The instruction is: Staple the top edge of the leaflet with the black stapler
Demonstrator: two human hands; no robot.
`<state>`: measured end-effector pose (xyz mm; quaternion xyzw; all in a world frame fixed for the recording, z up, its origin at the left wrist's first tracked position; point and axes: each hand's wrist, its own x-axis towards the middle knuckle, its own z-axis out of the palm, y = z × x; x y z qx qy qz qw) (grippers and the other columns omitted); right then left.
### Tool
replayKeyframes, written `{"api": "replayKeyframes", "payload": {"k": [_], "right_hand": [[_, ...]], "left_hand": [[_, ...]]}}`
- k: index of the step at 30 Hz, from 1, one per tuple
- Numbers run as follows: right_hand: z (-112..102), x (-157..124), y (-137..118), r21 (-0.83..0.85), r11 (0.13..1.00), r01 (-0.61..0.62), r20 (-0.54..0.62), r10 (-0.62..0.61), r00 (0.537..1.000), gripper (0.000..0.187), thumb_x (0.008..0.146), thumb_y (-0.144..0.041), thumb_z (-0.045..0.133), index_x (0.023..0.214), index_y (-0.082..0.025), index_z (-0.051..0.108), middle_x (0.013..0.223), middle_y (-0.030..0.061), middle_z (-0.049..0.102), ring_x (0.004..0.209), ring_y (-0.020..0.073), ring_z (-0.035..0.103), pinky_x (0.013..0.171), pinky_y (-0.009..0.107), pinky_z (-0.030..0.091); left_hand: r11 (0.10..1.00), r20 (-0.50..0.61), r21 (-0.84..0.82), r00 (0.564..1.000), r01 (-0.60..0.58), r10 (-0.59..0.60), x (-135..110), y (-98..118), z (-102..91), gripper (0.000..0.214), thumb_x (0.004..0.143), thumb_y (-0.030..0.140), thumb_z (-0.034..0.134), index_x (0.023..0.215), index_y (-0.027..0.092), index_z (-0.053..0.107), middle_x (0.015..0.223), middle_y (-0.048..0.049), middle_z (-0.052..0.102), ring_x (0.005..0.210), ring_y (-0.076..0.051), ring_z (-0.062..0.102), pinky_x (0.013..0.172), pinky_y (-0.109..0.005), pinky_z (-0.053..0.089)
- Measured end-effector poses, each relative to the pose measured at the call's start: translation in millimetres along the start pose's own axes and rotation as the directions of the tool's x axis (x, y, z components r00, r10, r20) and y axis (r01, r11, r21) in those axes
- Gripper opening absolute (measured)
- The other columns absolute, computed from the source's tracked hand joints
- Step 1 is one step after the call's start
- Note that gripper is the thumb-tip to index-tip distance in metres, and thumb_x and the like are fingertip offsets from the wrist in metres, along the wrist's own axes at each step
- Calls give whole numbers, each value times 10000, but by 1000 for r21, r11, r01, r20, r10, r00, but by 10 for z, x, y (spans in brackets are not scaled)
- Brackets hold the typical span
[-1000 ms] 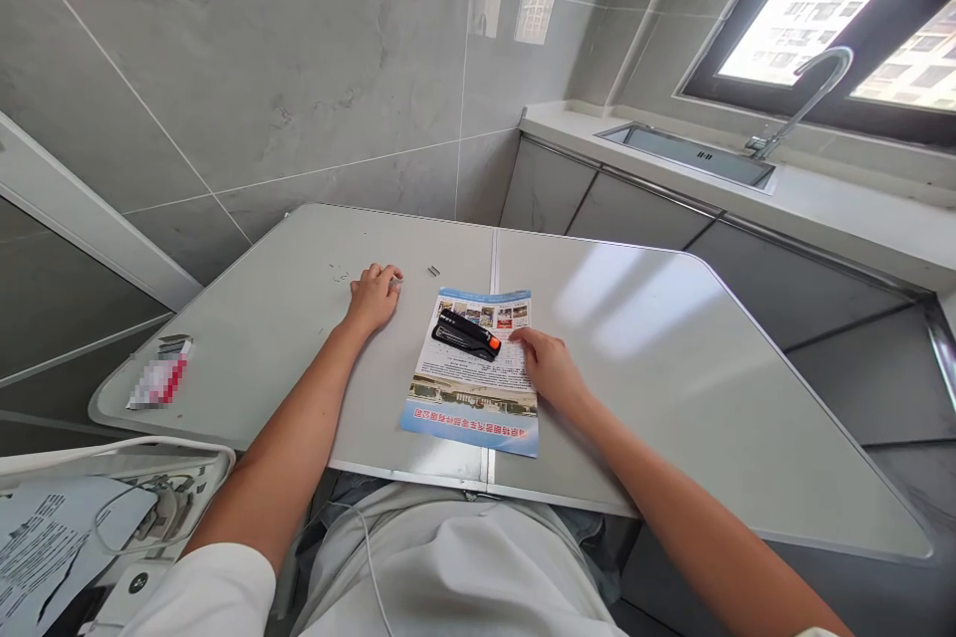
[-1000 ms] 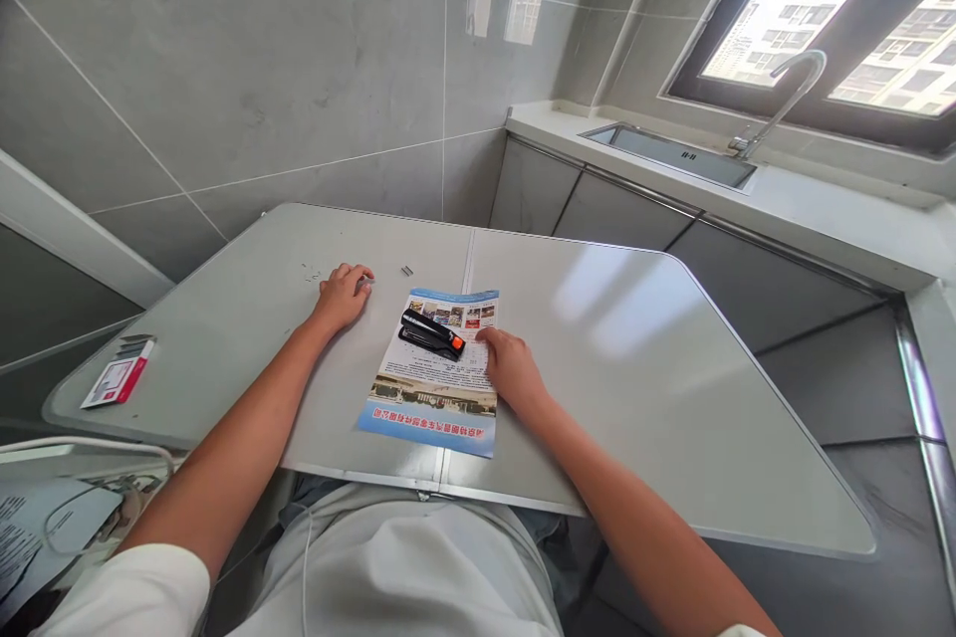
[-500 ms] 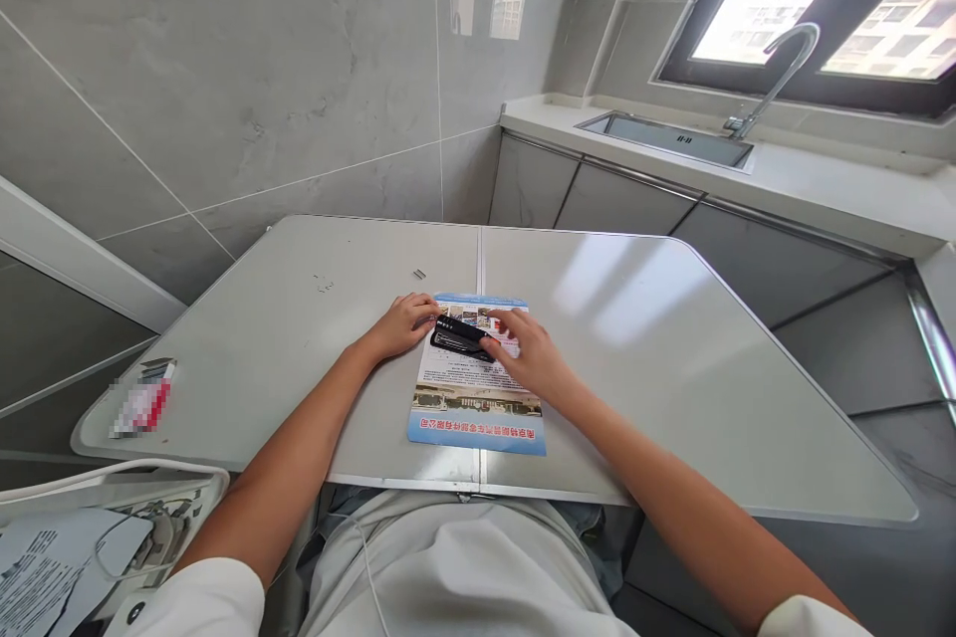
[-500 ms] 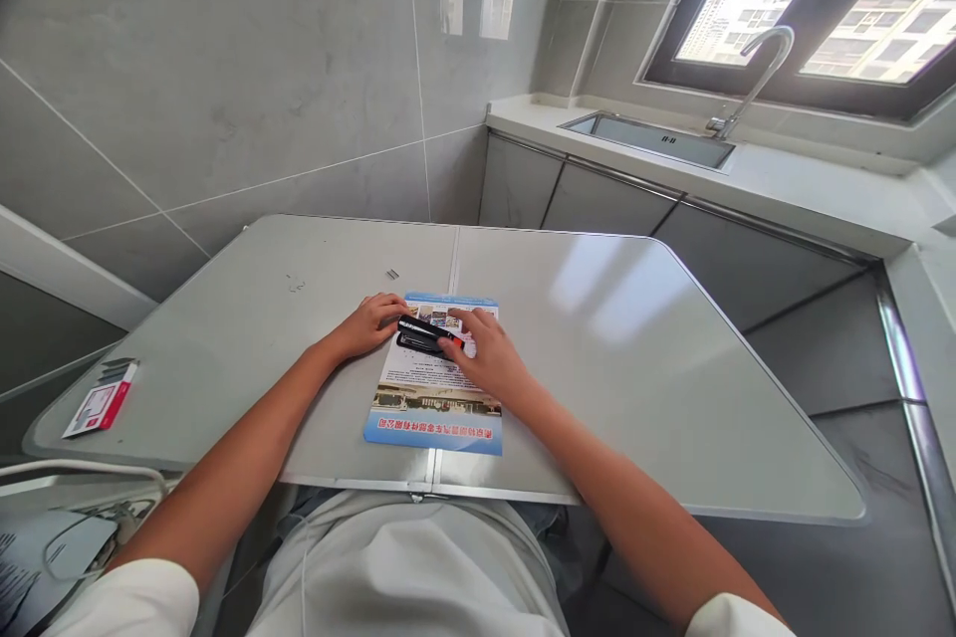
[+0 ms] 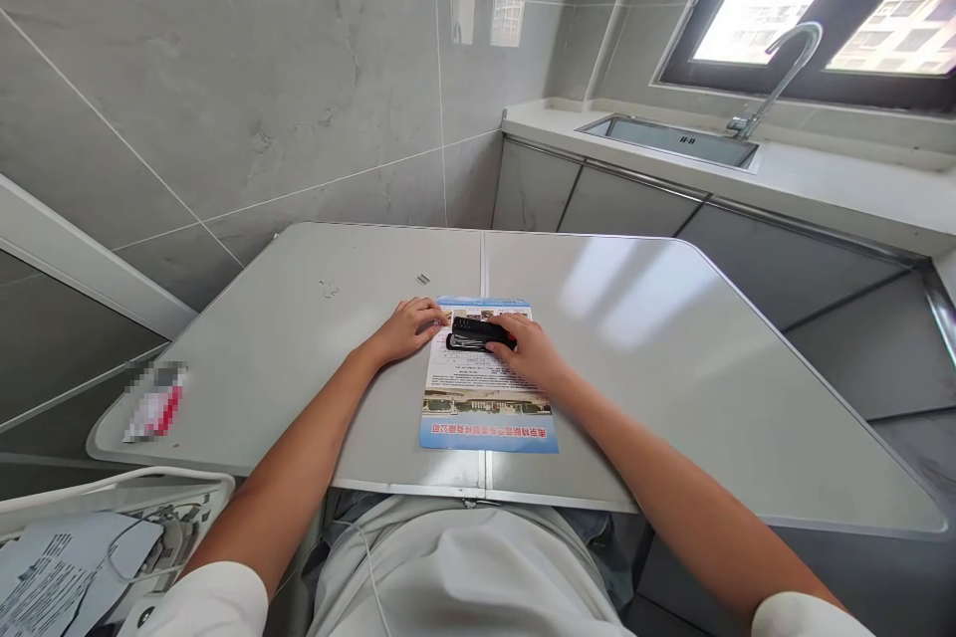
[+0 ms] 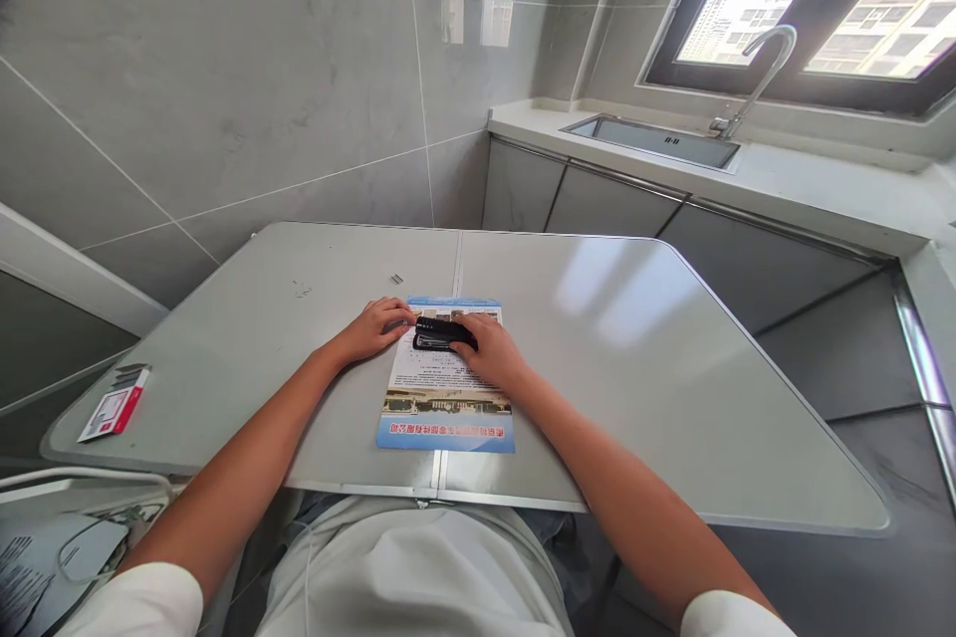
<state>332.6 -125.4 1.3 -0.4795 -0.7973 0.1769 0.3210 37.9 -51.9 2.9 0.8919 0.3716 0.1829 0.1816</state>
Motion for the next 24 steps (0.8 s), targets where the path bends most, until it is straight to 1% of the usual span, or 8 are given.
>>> {"api": "replayKeyframes", "payload": {"k": [2,6,8,10,12,15,18,24], "right_hand": [[-57,10,20,19,998,55,-9,-55,998,373,942,-288,755,1300,-247,658,1174,83,734,1069,283,643,933,445,527],[-221,6,100,16,984,180,-136,-176,975,131,987,-369,717,1046,-254,738,1057,77,738,982,266,636,902,440,524],[-290,-3,156,22,976,215,-185,-208,961,147,993,-383,712,927,-262,765,1005,71,742,944,256,636,869,427,529],[-328,-10,197,45,972,230,-183,-218,959,185,992,-389,713,868,-271,782,971,62,744,908,243,637,824,410,533],[-339,-10,209,68,974,218,-154,-205,966,240,1008,-399,684,833,-273,788,956,59,747,891,234,641,813,406,537],[-334,4,186,87,983,159,-130,-147,981,338,1022,-424,635,751,-264,759,938,63,752,879,232,649,823,414,540],[-334,18,163,92,989,116,-114,-106,988,385,1010,-423,624,674,-253,700,929,63,747,873,227,649,825,407,531],[-353,20,188,110,990,93,-74,-85,994,366,990,-383,638,654,-237,646,945,58,730,891,223,635,870,408,503]], "left_hand": [[1000,4,-13,1000,0,0,-1,21,-23,247,1031,315,533,1137,264,751,1281,-74,697,1252,-273,598,1132,-483,393],[994,-36,-102,999,-32,28,-27,67,-114,248,1028,337,543,1066,244,770,1234,-77,720,1228,-262,613,1139,-472,415],[974,-56,-224,998,-41,29,-52,84,-161,255,1030,384,564,1083,238,767,1215,-74,731,1210,-249,633,1127,-435,449],[940,-19,-341,1000,-26,20,-72,93,-185,288,1005,451,625,1152,238,751,1246,-76,726,1199,-242,651,1099,-400,485],[929,45,-369,998,-16,35,-76,94,-177,372,941,502,720,1201,237,733,1288,-87,710,1205,-255,650,1090,-399,496],[956,84,-285,992,-64,92,-52,87,-128,411,867,513,805,1166,237,744,1282,-99,707,1230,-284,625,1109,-440,476],[968,64,-231,991,-99,116,-20,79,-76,346,875,496,800,1108,242,768,1259,-97,717,1227,-284,623,1113,-458,462],[963,4,-249,994,-102,106,-3,64,-19,271,860,449,820,1030,239,804,1185,-80,759,1148,-256,660,1052,-429,488]]}}
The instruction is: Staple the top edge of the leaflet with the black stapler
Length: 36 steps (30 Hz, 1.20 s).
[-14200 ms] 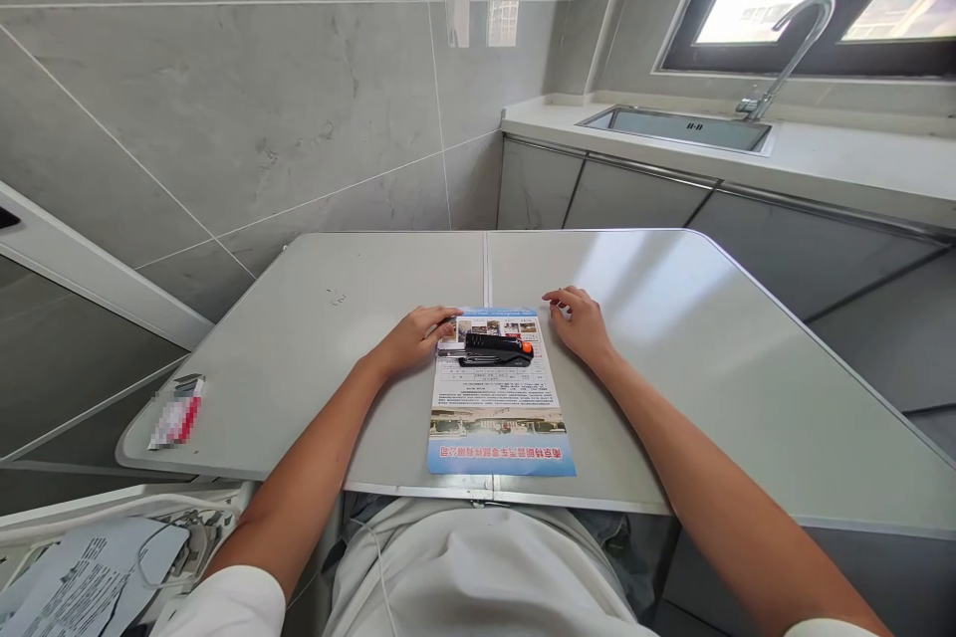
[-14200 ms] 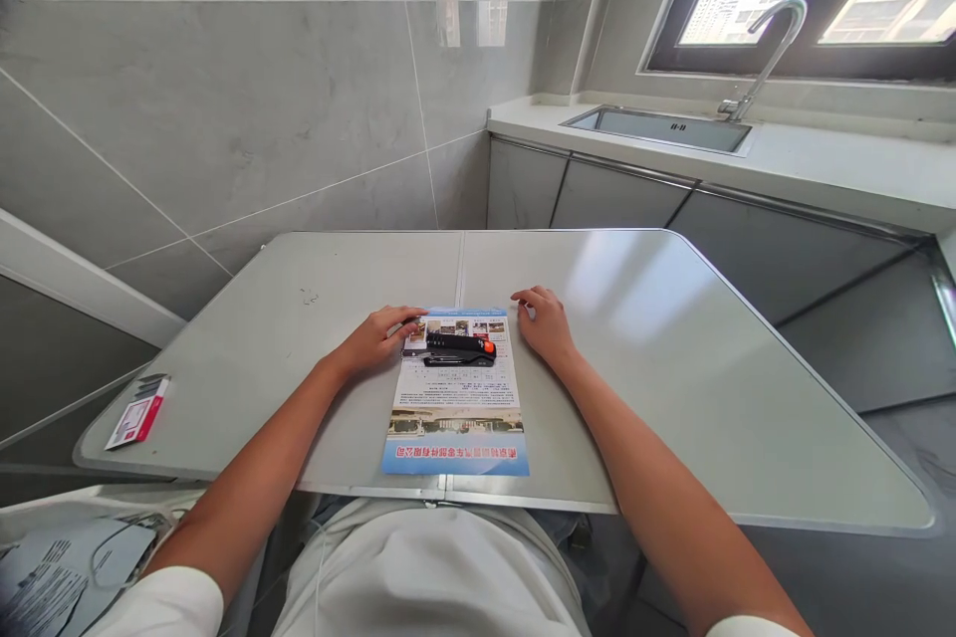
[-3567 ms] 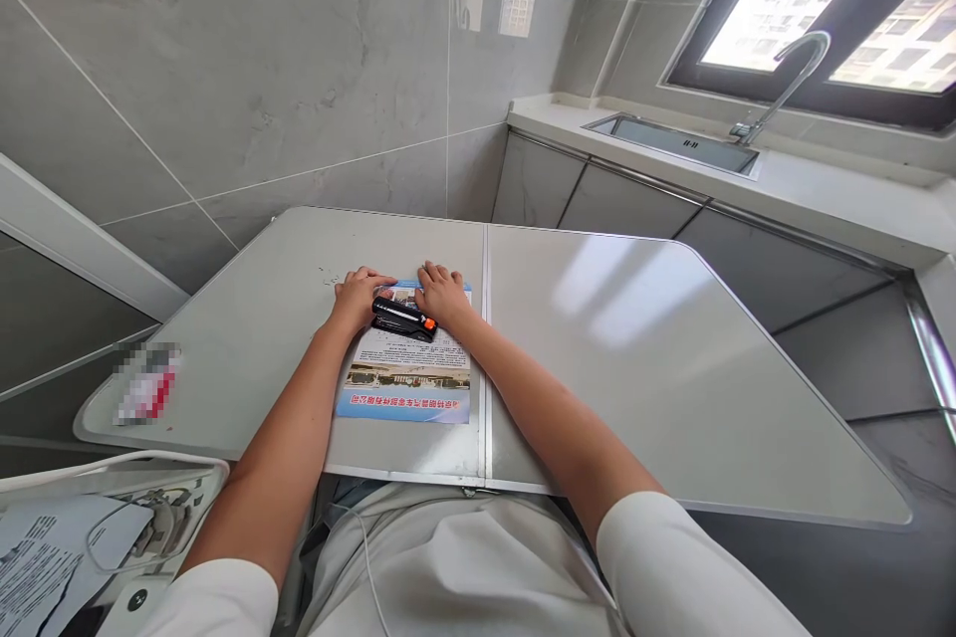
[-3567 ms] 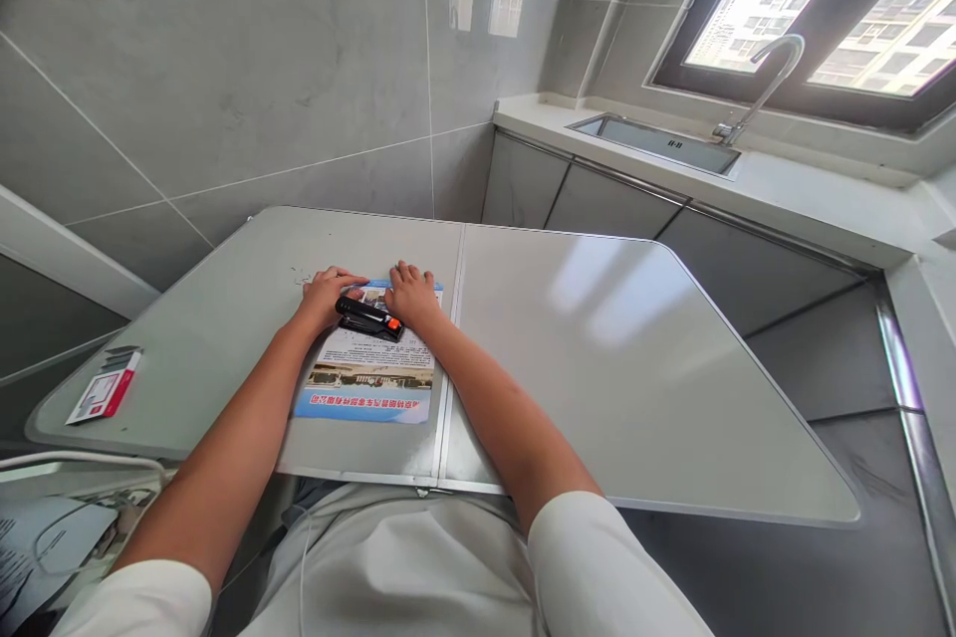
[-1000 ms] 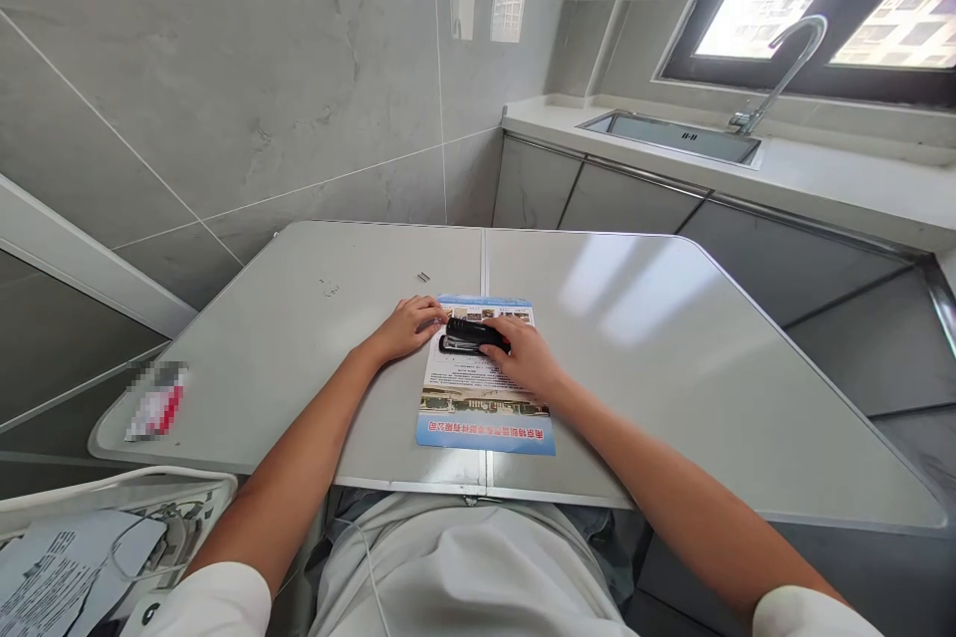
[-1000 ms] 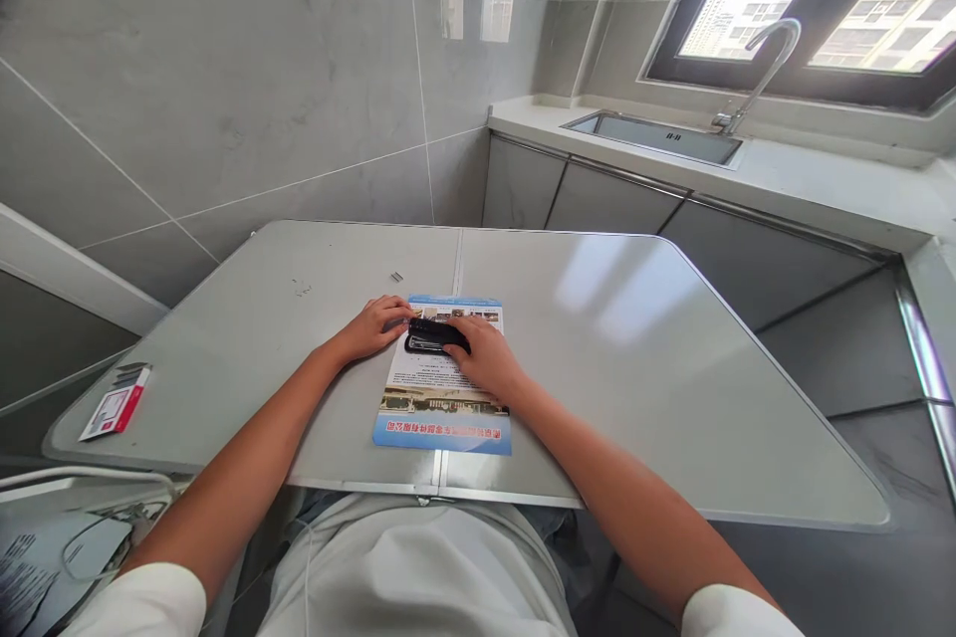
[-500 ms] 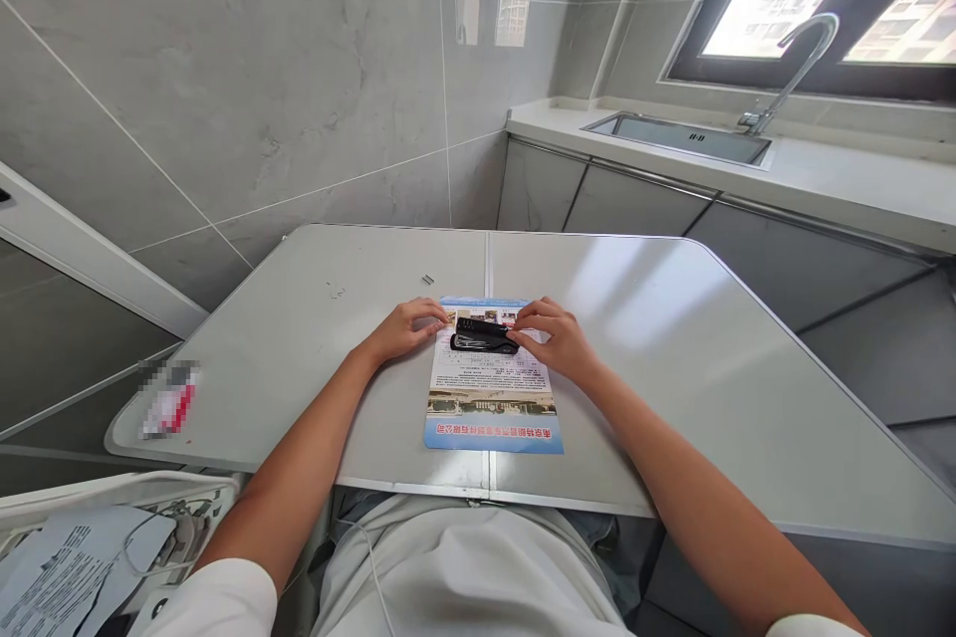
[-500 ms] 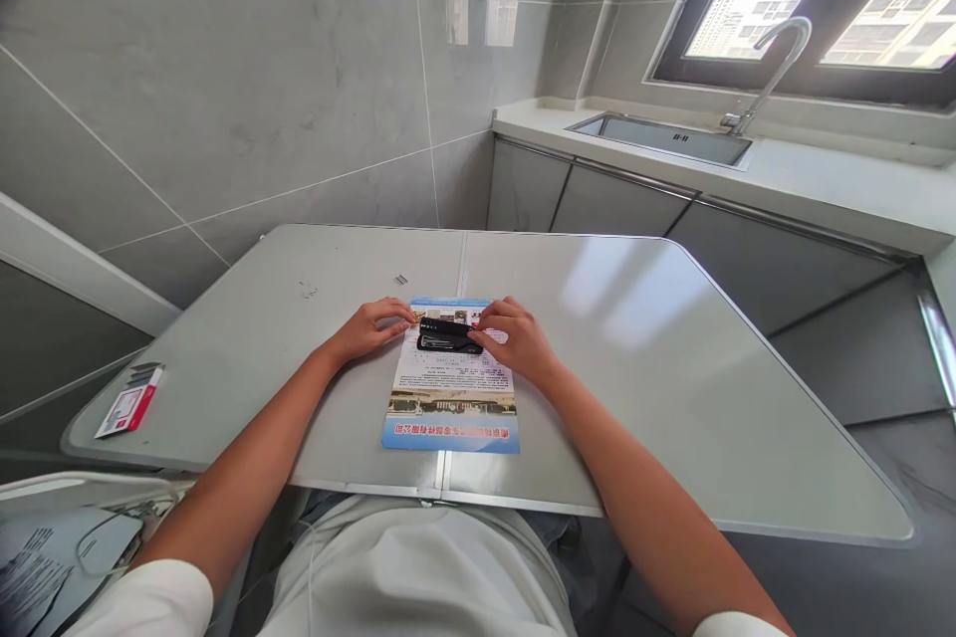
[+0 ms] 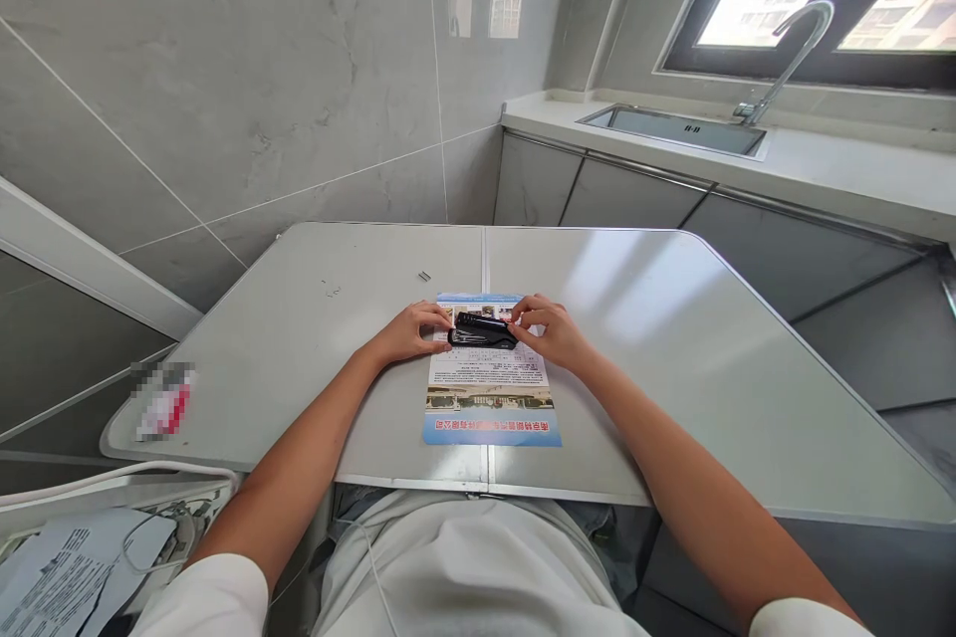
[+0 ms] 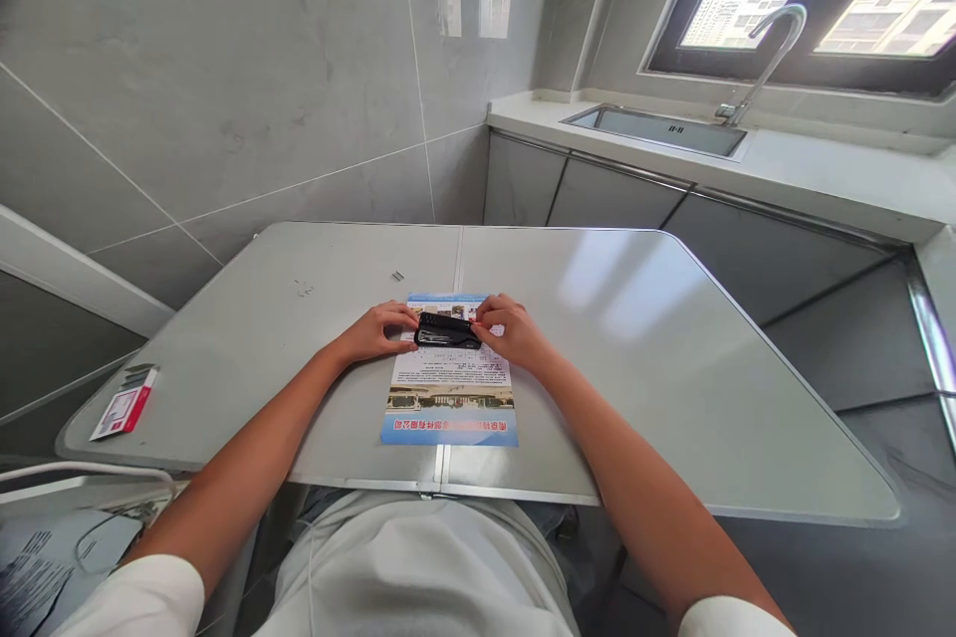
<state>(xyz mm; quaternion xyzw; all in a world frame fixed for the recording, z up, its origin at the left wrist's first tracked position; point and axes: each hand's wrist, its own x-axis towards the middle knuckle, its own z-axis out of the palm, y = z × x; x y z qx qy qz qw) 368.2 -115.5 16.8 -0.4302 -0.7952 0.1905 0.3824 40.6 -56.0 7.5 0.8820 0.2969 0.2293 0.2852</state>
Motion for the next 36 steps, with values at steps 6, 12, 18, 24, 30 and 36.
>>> {"api": "replayKeyframes", "payload": {"k": [6,12,18,24,30,36], "right_hand": [[19,-7,-8,22,1000,-10,-23,11,1000,360,1000,-377,632,670,-233,626,934,53,727,903,227,631,873,410,501],[274,17,-62,66,996,-60,-22,62,998,327,928,-424,744,1202,-248,709,1171,82,747,1072,267,665,950,434,540],[416,-30,-122,-5,998,-64,14,64,998,289,924,-316,737,1209,-266,751,1073,63,772,987,256,708,911,420,578],[319,-149,-238,-206,957,205,-108,-230,967,339,1024,-207,583,1299,-330,740,1254,53,781,1169,281,689,1044,510,556],[290,-214,-302,-249,924,290,134,-264,955,402,1075,-159,546,1376,-375,702,1365,16,741,1248,231,700,1142,466,541],[337,-163,-307,-233,965,122,-271,-185,945,368,994,-173,601,1278,-353,751,1161,53,801,1088,285,733,966,519,615]], "left_hand": [[999,-7,-38,999,34,-34,9,12,4,291,835,462,834,1013,234,810,1173,-82,763,1145,-261,665,1051,-430,489],[998,19,-15,998,59,-59,22,67,-24,291,839,469,822,1007,233,797,1175,-79,755,1133,-271,660,1056,-447,477],[989,-19,-109,994,103,-106,8,72,-33,427,776,457,893,1137,257,782,1288,-91,711,1264,-299,617,1145,-479,452],[557,-62,-814,930,163,-363,67,241,79,674,854,651,795,1339,200,667,1449,-170,635,1325,-313,630,1172,-484,468],[124,276,-931,885,343,-376,98,262,166,457,1015,583,605,1116,158,741,1081,-147,781,1107,-288,743,1073,-472,569],[118,109,-971,825,207,-554,104,54,189,213,863,136,604,1021,122,746,1142,-164,774,1214,-281,721,1227,-483,490]]}}
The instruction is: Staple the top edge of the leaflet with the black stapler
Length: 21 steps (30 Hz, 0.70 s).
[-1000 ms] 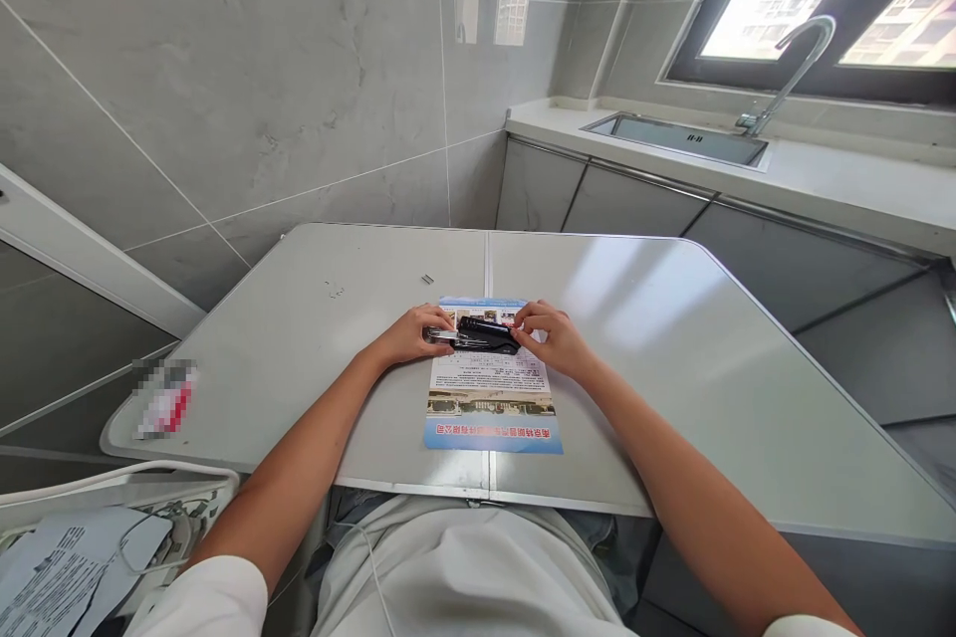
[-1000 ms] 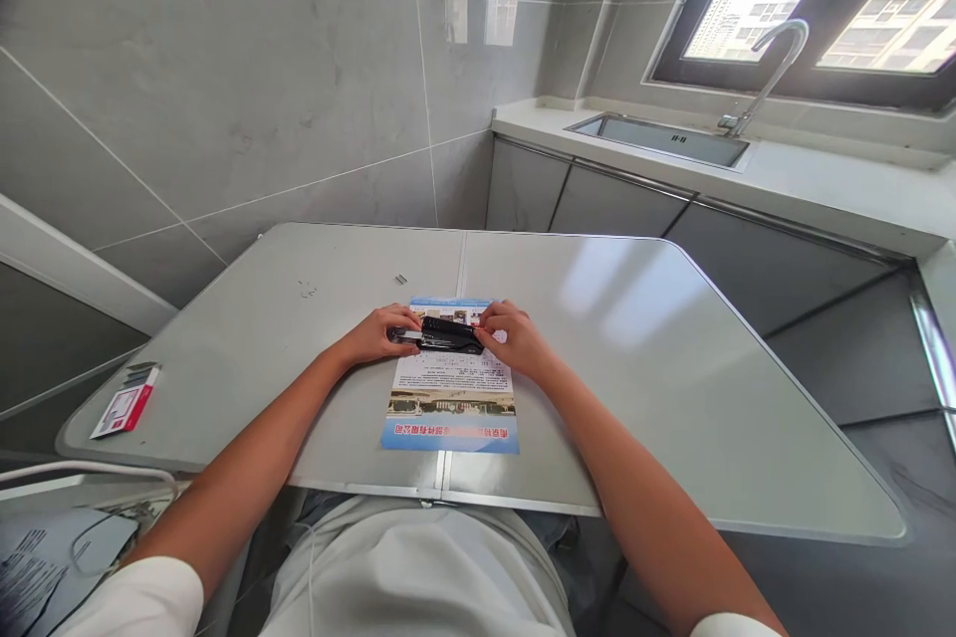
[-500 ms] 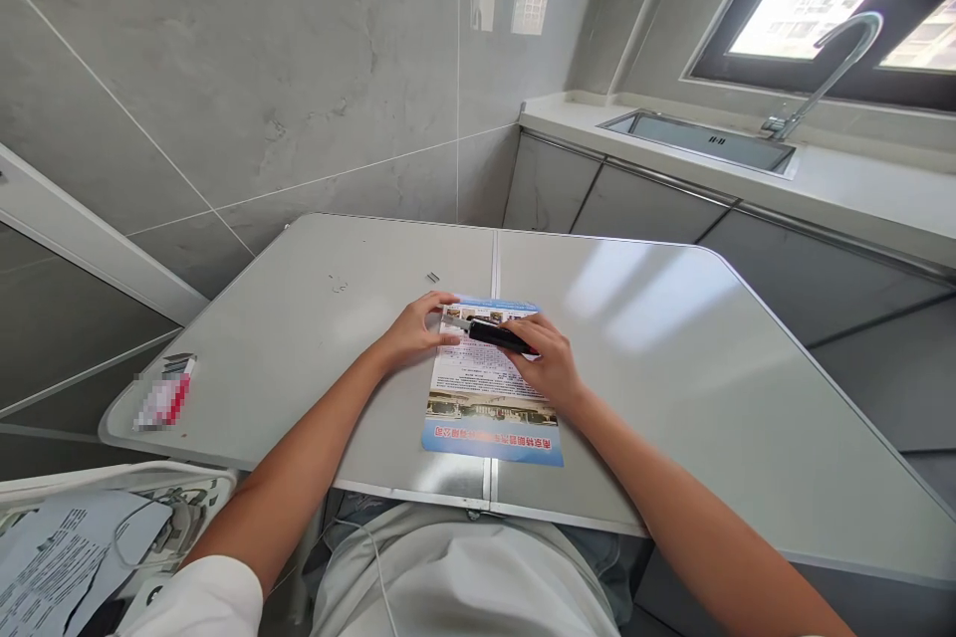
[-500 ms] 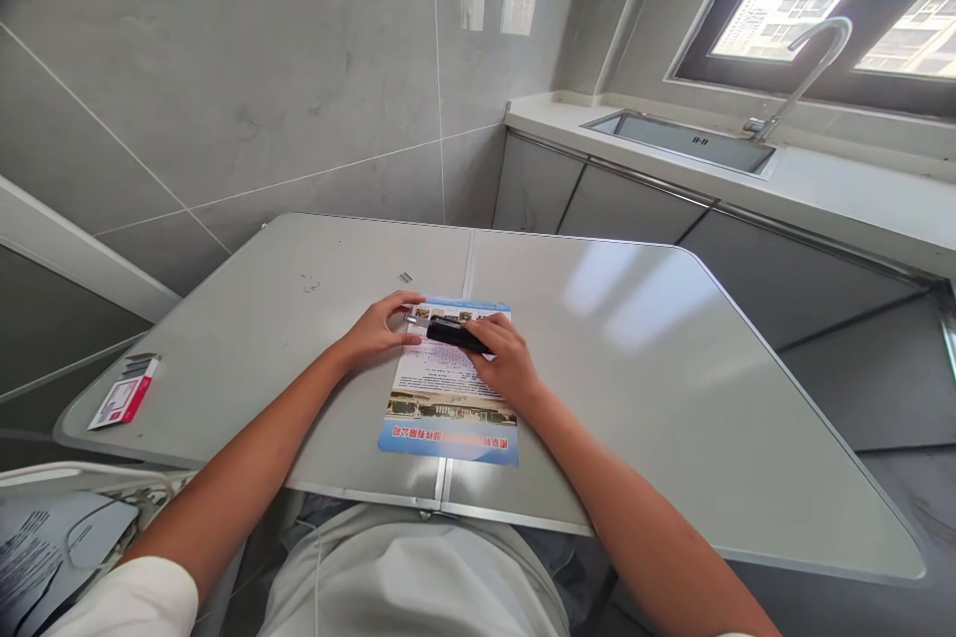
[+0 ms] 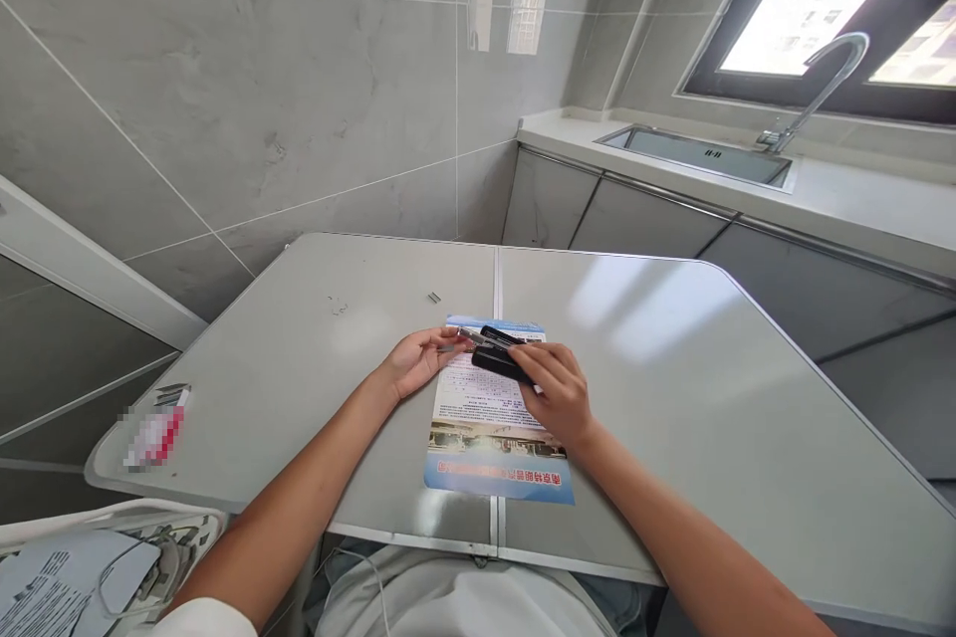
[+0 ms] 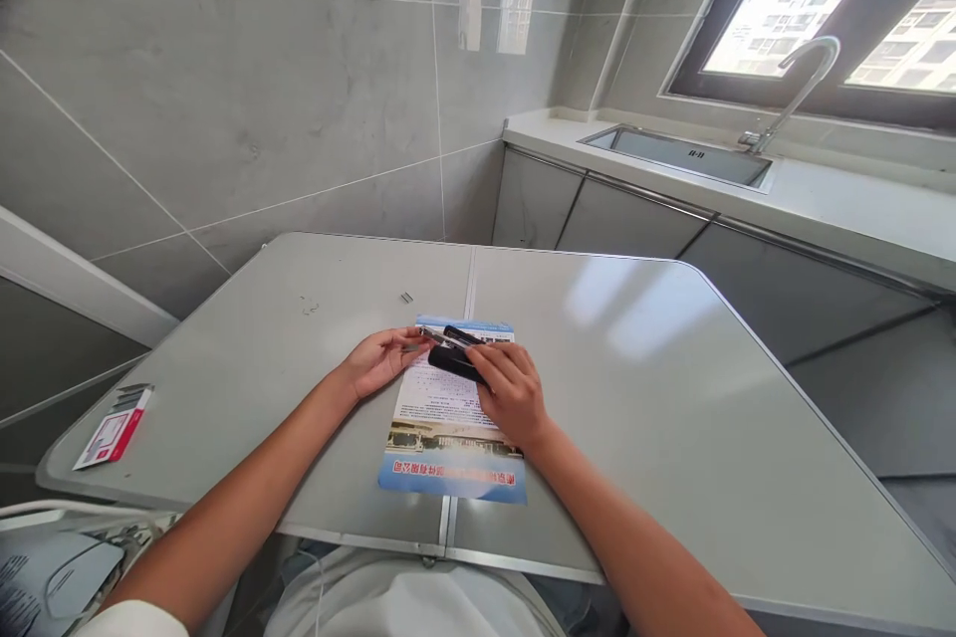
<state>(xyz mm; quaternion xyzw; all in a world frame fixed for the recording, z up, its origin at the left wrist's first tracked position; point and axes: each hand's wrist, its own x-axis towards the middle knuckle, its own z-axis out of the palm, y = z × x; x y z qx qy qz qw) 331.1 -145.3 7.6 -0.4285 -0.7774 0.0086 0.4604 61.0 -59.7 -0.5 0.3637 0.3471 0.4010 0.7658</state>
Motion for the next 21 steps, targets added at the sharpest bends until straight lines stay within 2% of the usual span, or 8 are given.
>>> {"api": "replayKeyframes", "payload": {"k": [2,4,9,12,14,16,18,21], "right_hand": [[18,24,-54,57,984,-167,-79,171,982,289,960,-218,653,1200,-331,768,1065,65,801,999,293,732,863,497,630],[37,29,-94,123,948,-293,-19,298,954,231,914,-257,722,1132,-312,772,1017,62,794,930,286,734,796,458,630],[110,-37,-24,180,896,-405,201,370,907,239,818,-280,789,1057,-281,770,998,52,799,902,288,749,776,427,623],[101,-38,31,158,874,-459,312,397,863,256,801,-290,816,1049,-271,754,958,45,792,832,278,744,729,422,627],[47,4,13,159,899,-409,314,346,884,305,811,-336,846,1093,-274,748,1016,62,789,923,303,747,789,457,637],[-27,74,-57,165,945,-283,213,246,946,348,865,-362,836,1189,-290,732,1136,93,776,1086,335,722,905,509,622],[-87,157,-162,155,979,-131,123,113,986,382,940,-313,776,1312,-322,687,1215,105,757,1146,333,699,965,529,599],[-106,284,-311,150,985,91,130,-110,985,498,1003,-201,683,1469,-348,587,1273,93,745,1128,300,702,979,509,588]], "left_hand": [[992,-121,3,985,-125,124,12,21,-25,245,780,55,577,952,131,733,1157,-156,767,1259,-266,701,1270,-466,456],[982,-188,7,964,-188,186,-5,58,-19,258,780,35,583,968,131,730,1183,-152,758,1296,-252,683,1285,-438,442],[979,-145,-6,969,-203,200,-105,125,128,179,959,227,685,1119,151,710,1265,-143,753,1245,-232,719,1226,-403,495],[967,-76,125,970,-220,231,-172,134,224,318,981,413,722,1202,187,681,1286,-149,755,1108,-259,774,1088,-447,583],[927,-14,287,966,-242,257,-226,143,269,414,972,504,720,1263,213,669,1308,-156,753,1076,-286,782,1018,-463,600],[858,56,449,966,-249,251,-294,165,318,445,988,533,685,1328,248,657,1294,-144,766,1141,-306,763,1016,-457,586],[787,127,567,970,-243,209,-375,207,394,450,1013,527,645,1400,299,627,1252,-110,789,1212,-309,736,1030,-442,571],[672,228,684,959,-283,171,-504,315,560,427,1035,487,615,1436,341,610,1316,-65,764,1265,-287,708,1105,-419,528]]}}
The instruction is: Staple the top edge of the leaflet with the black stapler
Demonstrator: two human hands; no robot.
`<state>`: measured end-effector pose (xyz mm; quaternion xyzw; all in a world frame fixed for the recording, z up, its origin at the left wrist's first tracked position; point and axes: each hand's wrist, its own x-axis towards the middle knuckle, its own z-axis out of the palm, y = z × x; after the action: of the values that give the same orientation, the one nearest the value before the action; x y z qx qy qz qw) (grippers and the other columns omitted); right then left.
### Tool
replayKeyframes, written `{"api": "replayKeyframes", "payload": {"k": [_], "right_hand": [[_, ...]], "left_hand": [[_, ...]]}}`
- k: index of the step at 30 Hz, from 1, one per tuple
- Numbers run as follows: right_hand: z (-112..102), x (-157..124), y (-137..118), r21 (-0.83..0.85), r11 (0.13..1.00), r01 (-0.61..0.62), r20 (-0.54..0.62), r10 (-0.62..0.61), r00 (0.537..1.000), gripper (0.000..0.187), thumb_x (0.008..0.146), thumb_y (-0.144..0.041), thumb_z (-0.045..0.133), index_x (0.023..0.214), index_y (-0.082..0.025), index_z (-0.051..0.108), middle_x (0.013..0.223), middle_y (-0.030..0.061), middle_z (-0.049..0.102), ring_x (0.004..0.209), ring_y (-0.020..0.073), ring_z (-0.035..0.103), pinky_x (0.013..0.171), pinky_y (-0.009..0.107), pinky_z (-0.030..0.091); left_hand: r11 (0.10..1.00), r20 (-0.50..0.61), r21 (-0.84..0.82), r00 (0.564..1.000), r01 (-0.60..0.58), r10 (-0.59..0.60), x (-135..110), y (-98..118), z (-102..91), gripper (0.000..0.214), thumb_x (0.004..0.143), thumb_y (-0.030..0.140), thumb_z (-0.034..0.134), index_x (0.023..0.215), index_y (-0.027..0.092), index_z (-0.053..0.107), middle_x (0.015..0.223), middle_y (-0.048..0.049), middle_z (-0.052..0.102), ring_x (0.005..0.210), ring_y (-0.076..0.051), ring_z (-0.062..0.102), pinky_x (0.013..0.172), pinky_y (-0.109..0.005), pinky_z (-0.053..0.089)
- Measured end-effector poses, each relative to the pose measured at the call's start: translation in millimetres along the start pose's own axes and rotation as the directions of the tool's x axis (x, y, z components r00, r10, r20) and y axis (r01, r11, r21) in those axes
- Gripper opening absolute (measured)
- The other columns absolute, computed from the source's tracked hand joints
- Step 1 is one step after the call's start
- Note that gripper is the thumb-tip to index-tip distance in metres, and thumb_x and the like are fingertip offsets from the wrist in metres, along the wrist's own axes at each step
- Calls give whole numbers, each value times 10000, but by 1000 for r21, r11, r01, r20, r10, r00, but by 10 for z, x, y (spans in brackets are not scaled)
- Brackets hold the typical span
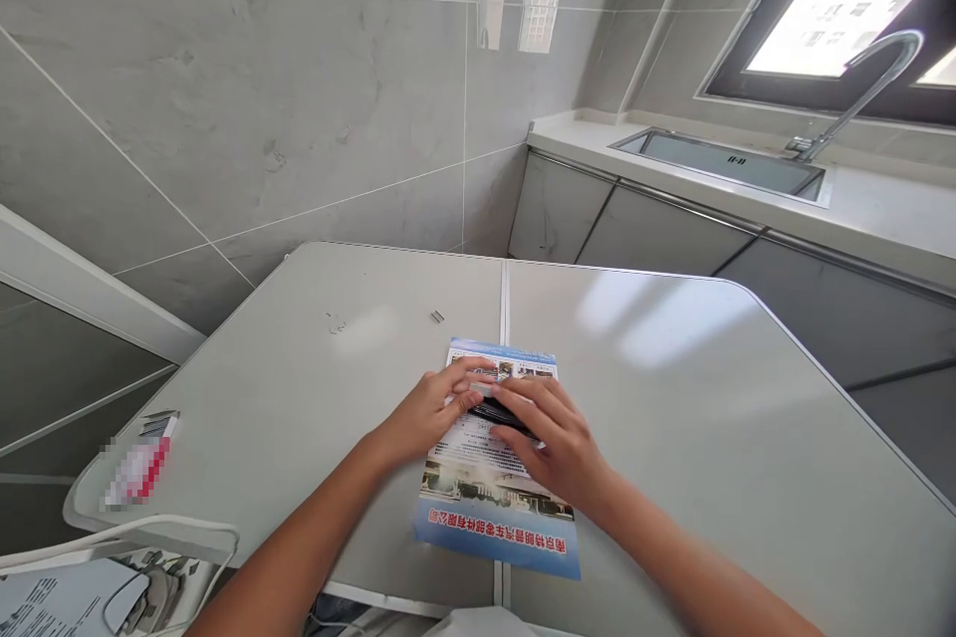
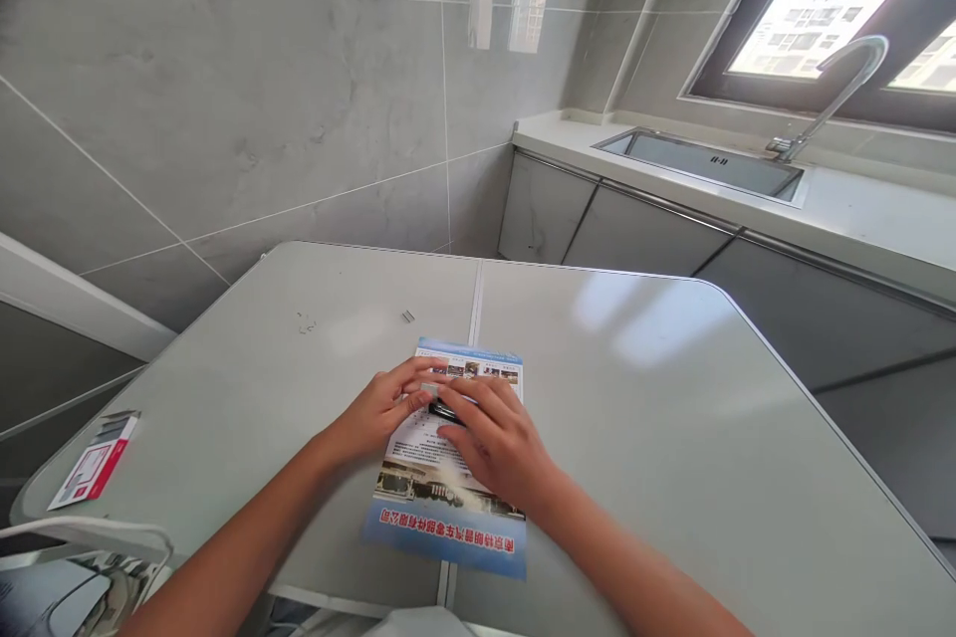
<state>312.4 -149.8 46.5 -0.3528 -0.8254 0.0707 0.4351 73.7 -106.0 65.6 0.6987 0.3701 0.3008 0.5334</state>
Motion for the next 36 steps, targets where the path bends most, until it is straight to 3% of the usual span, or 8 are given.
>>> {"api": "replayKeyframes", "payload": {"k": [4,9,12,15,18,22,28,36], "right_hand": [[40,167,-65,-7,986,168,-26,-168,985,487,1003,-62,611,1439,-279,604,1208,86,767,1036,262,705,882,450,589],[-38,270,-41,5,974,226,-118,-224,967,456,960,-12,614,1344,-251,661,1121,80,789,954,246,696,812,417,584],[-159,247,192,-6,997,73,-176,-73,982,365,976,-50,603,1257,-260,703,1050,57,800,896,229,705,790,396,581],[-316,134,761,-71,957,-282,-183,266,947,164,1006,-209,615,1090,-257,748,935,40,791,797,219,712,742,378,560],[-482,-67,1493,-150,837,-526,-179,500,847,179,953,-365,619,953,-242,749,871,44,790,770,242,702,778,402,536],[-636,-338,2142,-186,712,-677,-210,645,735,294,870,-484,600,865,-226,740,846,73,770,750,257,679,778,416,508],[-653,-467,2224,-228,702,-675,-246,629,738,322,841,-501,608,847,-218,761,873,71,707,669,210,611,751,404,489],[-647,-419,2218,-220,681,-698,-231,659,716,389,878,-571,568,882,-220,734,815,59,671,672,218,582,750,407,466]], "left_hand": [[986,83,154,995,-69,56,-68,296,32,374,1092,415,509,1447,328,584,1487,-43,658,1315,-253,670,1117,-385,520],[978,62,167,991,-128,119,-80,435,74,374,1077,379,562,1442,299,550,1344,-46,746,1261,-229,706,1071,-345,547],[937,-248,306,936,-167,248,59,323,-2,250,1025,360,656,1252,260,628,1131,-26,807,1148,-220,752,1069,-348,545],[857,-444,515,855,-1,268,289,-4,-210,143,1053,269,547,1122,244,669,986,-13,796,997,-207,763,978,-358,574],[731,-469,671,836,126,287,462,-464,-435,256,998,127,477,1112,202,693,1118,-85,766,1107,-259,713,1025,-434,563],[613,-352,777,907,146,230,531,-918,-587,506,947,85,499,1436,166,603,1554,-161,561,1452,-309,524,1230,-504,437],[513,-231,843,970,160,77,559,-1031,-589,651,973,26,396,1582,229,499,1682,-62,460,1585,-326,359,1284,-579,304],[574,-291,809,935,128,203,549,-982,-580,243,1026,99,502,1082,213,709,1208,-82,749,1138,-261,652,977,-423,495]]}}
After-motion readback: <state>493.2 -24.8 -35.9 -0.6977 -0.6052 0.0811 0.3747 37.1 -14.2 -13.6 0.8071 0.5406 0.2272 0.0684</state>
